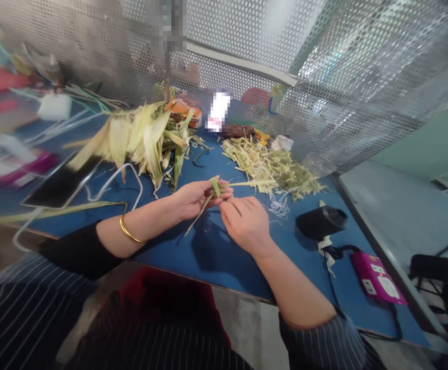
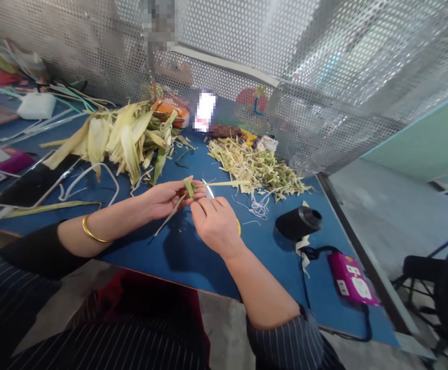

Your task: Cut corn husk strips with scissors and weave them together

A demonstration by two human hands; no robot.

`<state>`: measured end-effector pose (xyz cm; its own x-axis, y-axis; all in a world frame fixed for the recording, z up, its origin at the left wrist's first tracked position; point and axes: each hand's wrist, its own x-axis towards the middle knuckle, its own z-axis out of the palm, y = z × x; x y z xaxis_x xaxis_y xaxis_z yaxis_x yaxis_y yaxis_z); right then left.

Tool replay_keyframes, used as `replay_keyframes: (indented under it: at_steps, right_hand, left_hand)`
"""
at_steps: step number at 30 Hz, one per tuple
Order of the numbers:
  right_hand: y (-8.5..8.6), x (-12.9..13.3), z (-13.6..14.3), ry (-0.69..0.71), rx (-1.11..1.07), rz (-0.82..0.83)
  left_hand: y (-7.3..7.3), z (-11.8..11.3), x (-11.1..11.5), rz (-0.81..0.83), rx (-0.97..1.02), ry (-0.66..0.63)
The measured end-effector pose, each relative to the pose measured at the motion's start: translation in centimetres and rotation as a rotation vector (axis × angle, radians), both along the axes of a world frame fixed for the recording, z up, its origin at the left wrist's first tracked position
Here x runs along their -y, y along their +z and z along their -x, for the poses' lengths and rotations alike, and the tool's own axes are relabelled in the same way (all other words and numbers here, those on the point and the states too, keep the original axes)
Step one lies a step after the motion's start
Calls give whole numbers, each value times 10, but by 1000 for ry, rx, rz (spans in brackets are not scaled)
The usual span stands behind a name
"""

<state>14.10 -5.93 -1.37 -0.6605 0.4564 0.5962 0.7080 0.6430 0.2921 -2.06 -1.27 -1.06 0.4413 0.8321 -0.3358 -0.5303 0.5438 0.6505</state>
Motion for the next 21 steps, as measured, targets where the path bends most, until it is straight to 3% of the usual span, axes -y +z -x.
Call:
replay_keyframes:
  at_steps: [6,10,16,18,21]
  right_hand:
    - [0,0,-2,15,-31,62]
    - [1,5,4,17,-101,18]
    - [-4,6,20,124,25,18]
    - [-2,5,17,130,-94,60]
    - [1,2,7,12,-522,199]
  left_hand:
    - [3,3,-1,20,17,40]
    - [7,-1,4,-7,16,84]
    - [3,-14,19,-77,-21,43]
    - [2,-14,20,-92,-53,28]
    - [3,-11,18,-122,-140,69]
